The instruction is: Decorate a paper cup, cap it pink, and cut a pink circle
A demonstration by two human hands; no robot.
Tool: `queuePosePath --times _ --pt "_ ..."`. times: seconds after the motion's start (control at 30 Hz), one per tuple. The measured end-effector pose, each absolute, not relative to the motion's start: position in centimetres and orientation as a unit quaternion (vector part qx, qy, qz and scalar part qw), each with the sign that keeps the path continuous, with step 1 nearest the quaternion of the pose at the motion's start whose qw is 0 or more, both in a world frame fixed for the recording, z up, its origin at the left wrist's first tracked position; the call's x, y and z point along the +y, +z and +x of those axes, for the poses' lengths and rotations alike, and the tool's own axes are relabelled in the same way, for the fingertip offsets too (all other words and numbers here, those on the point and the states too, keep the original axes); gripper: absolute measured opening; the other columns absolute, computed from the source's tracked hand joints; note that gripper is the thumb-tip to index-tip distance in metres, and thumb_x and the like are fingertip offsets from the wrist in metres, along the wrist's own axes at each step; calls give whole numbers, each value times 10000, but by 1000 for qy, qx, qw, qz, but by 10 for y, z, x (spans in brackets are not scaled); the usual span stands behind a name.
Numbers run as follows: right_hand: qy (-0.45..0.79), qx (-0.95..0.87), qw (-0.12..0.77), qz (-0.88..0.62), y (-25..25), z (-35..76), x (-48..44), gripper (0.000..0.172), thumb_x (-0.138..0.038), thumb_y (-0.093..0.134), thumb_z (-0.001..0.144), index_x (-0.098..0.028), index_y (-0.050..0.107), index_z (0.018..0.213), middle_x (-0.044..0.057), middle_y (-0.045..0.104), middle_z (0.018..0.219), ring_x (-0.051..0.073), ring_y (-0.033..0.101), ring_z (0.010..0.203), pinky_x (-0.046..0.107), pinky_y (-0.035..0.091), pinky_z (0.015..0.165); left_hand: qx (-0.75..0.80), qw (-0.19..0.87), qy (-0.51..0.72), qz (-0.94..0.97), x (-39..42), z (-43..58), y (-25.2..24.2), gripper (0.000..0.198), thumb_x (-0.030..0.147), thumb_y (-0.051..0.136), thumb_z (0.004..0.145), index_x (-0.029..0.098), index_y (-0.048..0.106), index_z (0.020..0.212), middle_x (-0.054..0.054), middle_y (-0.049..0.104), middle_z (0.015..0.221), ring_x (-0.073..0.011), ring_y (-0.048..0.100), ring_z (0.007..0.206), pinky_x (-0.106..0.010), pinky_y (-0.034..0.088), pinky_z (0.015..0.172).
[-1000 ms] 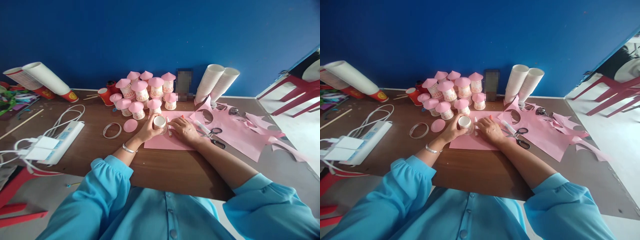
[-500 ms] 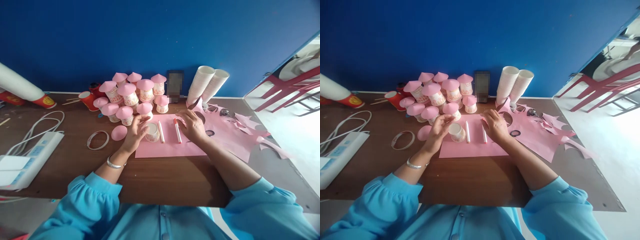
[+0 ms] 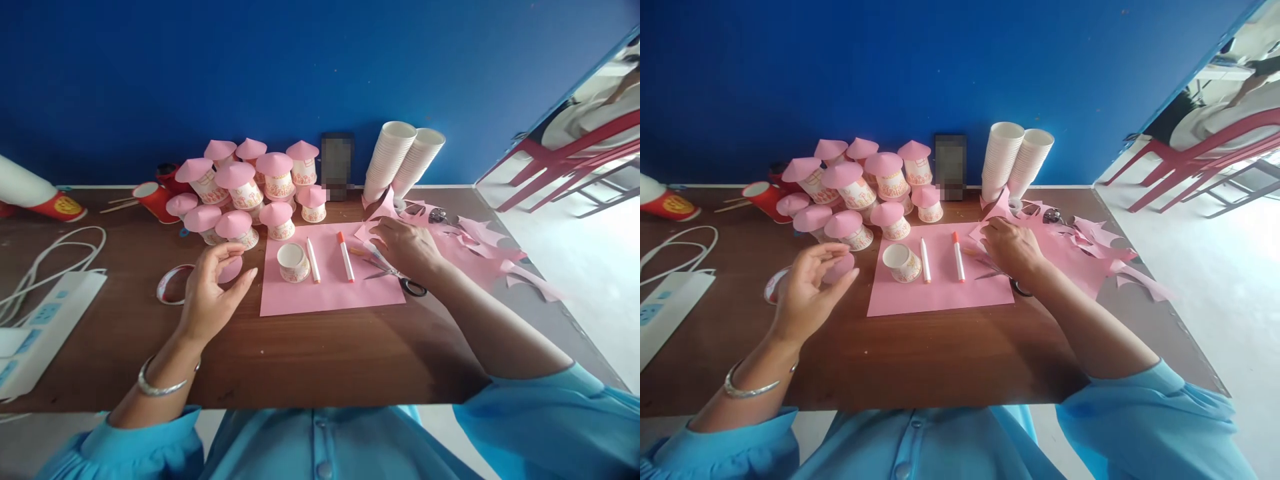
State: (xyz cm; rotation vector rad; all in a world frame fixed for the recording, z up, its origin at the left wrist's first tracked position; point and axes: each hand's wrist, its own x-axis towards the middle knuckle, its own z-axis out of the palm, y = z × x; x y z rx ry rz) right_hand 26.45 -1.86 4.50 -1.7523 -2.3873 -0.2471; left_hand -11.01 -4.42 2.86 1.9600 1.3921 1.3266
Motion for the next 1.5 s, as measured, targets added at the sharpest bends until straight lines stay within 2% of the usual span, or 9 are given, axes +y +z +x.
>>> queuePosePath --times 0.47,0.67,0.77,0.83,0.93,1.1,1.23,1.33,1.5 --pt "-63 -770 57 -633 34 273 -33 190 -321 601 993 -194 742 990 126 696 1290 280 685 1059 321 461 569 451 271 409 745 -33 -74 22 680 374 839 791 269 512 1378 -109 586 1402 -311 614 1314 -551 515 1156" --pt "-45 -753 80 -652 29 269 -36 211 -348 640 964 -188 707 844 123 758 1024 273 720 900 307 441 547 400 261 449 755 -30 -67 22 706 387 841 801 275 490 1403 -121 563 1427 -301 586 1338 -510 517 1149" --pt "-11 -746 263 -612 47 262 -50 199 -331 577 998 -187 675 1095 86 766 986 212 710 758 293 472 590 384 169 514 748 -44 -68 34 605 362 798 847 248 527 1376 -107 600 1306 -249 650 1152 -446 597 1001" --pt "138 -772 314 -535 61 249 -63 235 -358 542 1037 -197 642 1176 35 750 868 158 693 683 258 498 621 350 144 489 786 -58 -64 44 526 383 734 904 213 545 1364 -111 635 1222 -208 671 969 -395 623 865" --pt "314 -815 261 -411 71 224 -80 239 -400 564 1038 -211 676 1134 51 782 972 156 729 803 246 532 719 276 133 367 879 -76 -52 49 551 466 628 983 144 486 1407 -118 713 1096 -195 701 861 -340 626 766" --pt "459 -776 189 -390 47 199 -85 275 -437 589 1026 -196 685 1118 52 788 1033 177 739 899 269 541 794 261 56 282 922 -86 -39 27 175 305 551 1044 166 556 1150 -28 764 876 -173 759 763 -270 588 650" --pt "472 -778 167 -380 30 203 -82 266 -420 564 1035 -205 710 1092 39 784 986 172 718 853 272 518 774 256 25 246 935 -82 -44 16 300 407 542 1044 173 547 856 22 652 638 -138 665 553 -251 476 523" --pt "458 -769 186 -406 28 213 -77 277 -433 557 1033 -209 719 1043 31 765 908 163 683 780 271 497 728 277 38 254 926 -75 -53 16 399 449 473 1066 187 522 769 33 599 578 -117 590 489 -255 383 473" --pt "457 -687 313 -470 27 228 -65 347 -535 635 977 -217 712 1090 30 688 895 142 584 715 264 450 636 363 101 322 868 -63 -68 17 290 442 535 1044 177 618 961 41 611 643 -97 558 525 -218 427 536"
